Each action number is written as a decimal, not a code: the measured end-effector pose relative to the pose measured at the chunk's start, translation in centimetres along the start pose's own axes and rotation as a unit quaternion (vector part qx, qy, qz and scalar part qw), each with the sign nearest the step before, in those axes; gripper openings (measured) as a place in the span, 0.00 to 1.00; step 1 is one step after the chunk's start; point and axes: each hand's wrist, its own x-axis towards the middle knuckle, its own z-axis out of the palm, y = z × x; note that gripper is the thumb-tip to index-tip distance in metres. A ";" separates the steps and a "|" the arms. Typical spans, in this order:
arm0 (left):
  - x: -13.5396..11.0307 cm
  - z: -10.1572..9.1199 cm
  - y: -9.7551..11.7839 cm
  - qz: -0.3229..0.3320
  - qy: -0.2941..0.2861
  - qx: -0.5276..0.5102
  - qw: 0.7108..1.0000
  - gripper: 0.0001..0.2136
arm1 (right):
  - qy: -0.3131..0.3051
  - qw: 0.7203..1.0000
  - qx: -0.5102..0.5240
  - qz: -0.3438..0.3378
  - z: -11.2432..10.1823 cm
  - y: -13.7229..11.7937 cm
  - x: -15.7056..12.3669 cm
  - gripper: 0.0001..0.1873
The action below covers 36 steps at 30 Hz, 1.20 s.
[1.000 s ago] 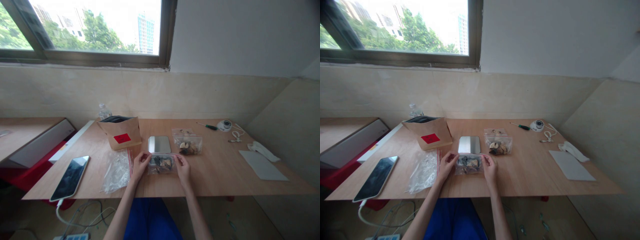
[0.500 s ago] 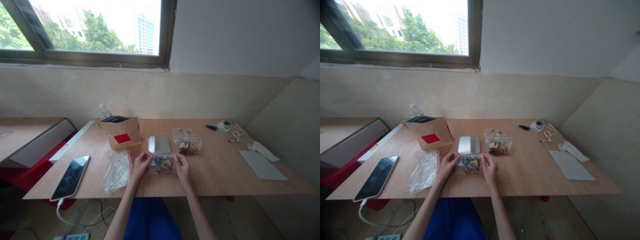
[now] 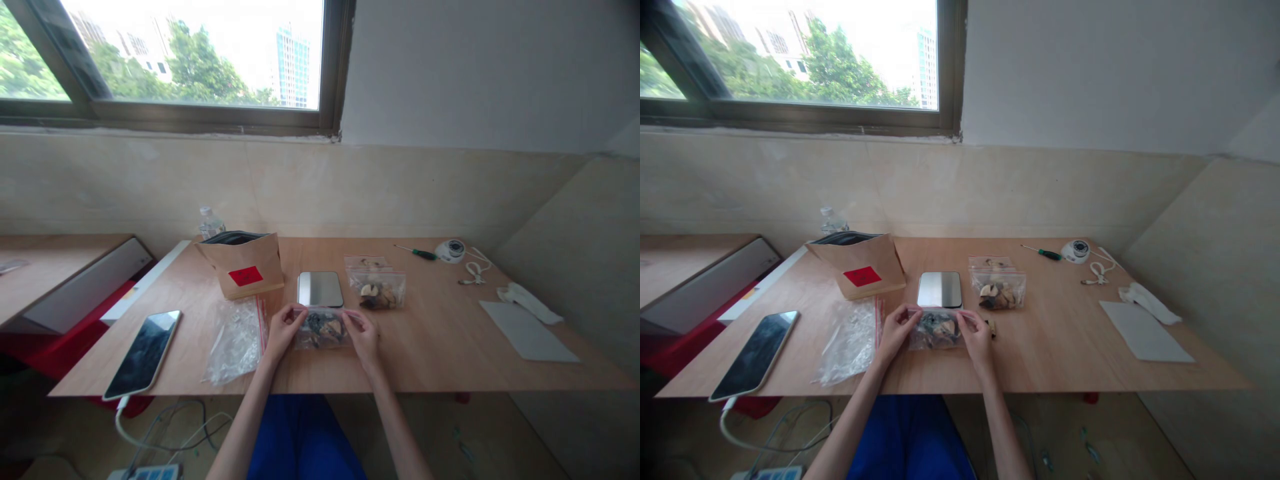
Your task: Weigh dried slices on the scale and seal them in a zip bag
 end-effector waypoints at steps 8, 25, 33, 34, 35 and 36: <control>-0.1 0.0 0.2 0.008 0.005 0.023 1.000 0.12 | 0.011 0.999 -0.035 -0.018 -0.1 0.5 0.0 0.12; 0.0 0.3 0.9 0.006 -0.018 -0.010 1.000 0.11 | -0.021 0.999 0.012 0.023 1.5 -0.7 -0.4 0.14; -0.1 0.1 1.2 0.012 -0.007 0.006 1.000 0.11 | -0.007 0.999 -0.013 0.030 1.9 -0.1 -0.5 0.13; -0.1 0.1 1.2 0.014 -0.004 0.005 1.000 0.11 | -0.004 0.999 -0.018 0.026 2.0 0.0 -0.4 0.13; -0.1 0.1 1.1 0.016 0.000 0.003 1.000 0.12 | -0.003 1.000 -0.022 0.021 1.9 0.1 -0.4 0.13; -0.1 0.2 1.1 0.017 0.006 0.002 1.000 0.12 | -0.004 1.000 -0.024 0.016 1.9 0.2 -0.4 0.13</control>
